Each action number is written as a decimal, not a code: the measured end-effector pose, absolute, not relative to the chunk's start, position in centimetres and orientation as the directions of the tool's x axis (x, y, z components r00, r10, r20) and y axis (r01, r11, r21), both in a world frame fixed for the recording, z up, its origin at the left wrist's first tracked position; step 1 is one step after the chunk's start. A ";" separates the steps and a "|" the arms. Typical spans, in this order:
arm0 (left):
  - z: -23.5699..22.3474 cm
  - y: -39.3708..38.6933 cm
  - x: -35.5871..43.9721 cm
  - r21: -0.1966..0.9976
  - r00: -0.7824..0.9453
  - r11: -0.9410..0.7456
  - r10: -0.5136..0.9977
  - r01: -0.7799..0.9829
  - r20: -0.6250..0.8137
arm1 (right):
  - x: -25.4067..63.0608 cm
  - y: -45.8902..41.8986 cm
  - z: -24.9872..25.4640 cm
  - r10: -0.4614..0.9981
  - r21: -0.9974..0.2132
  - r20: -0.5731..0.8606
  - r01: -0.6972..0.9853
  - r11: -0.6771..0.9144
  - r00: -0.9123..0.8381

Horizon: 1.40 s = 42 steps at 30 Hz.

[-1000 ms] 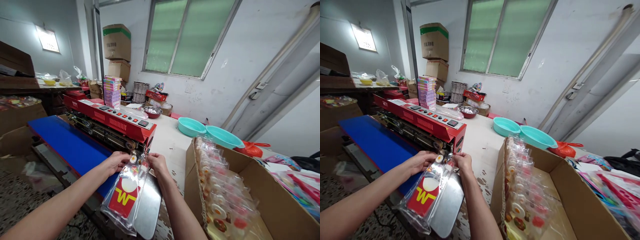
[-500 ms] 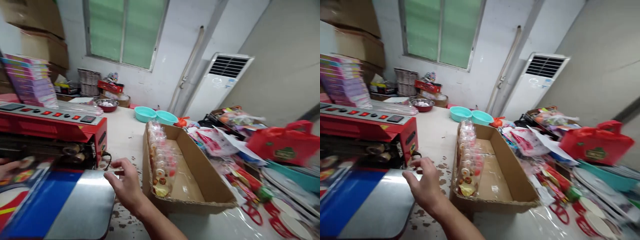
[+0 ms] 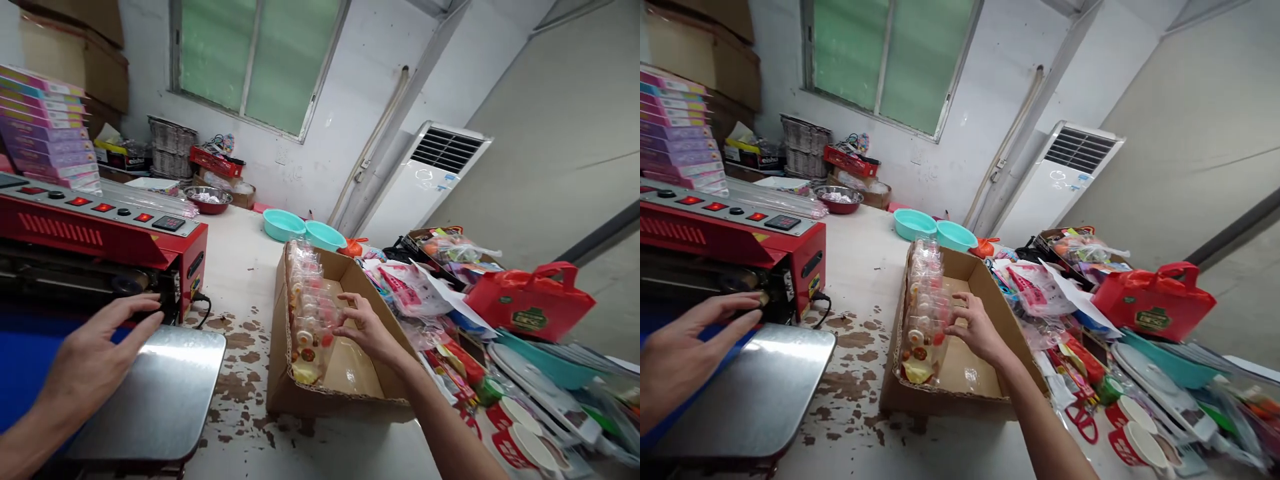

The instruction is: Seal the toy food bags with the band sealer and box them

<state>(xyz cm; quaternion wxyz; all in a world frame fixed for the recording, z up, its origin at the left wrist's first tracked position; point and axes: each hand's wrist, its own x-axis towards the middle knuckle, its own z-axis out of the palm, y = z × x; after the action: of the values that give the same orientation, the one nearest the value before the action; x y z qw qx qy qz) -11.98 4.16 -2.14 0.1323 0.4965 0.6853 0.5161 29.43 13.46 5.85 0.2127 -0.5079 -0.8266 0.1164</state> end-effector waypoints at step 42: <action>-1.0 1.3 -9.7 0.796 -0.171 -0.181 0.927 0.577 0.335 | 6.4 9.6 1.3 0.852 -0.988 -0.144 0.025 -0.152 -0.503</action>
<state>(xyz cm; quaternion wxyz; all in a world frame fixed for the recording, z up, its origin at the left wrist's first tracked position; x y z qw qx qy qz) -9.69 1.26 -0.98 0.1897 0.6152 0.6111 0.4605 6.44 9.62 1.29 0.3162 -0.3854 -0.5694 0.6537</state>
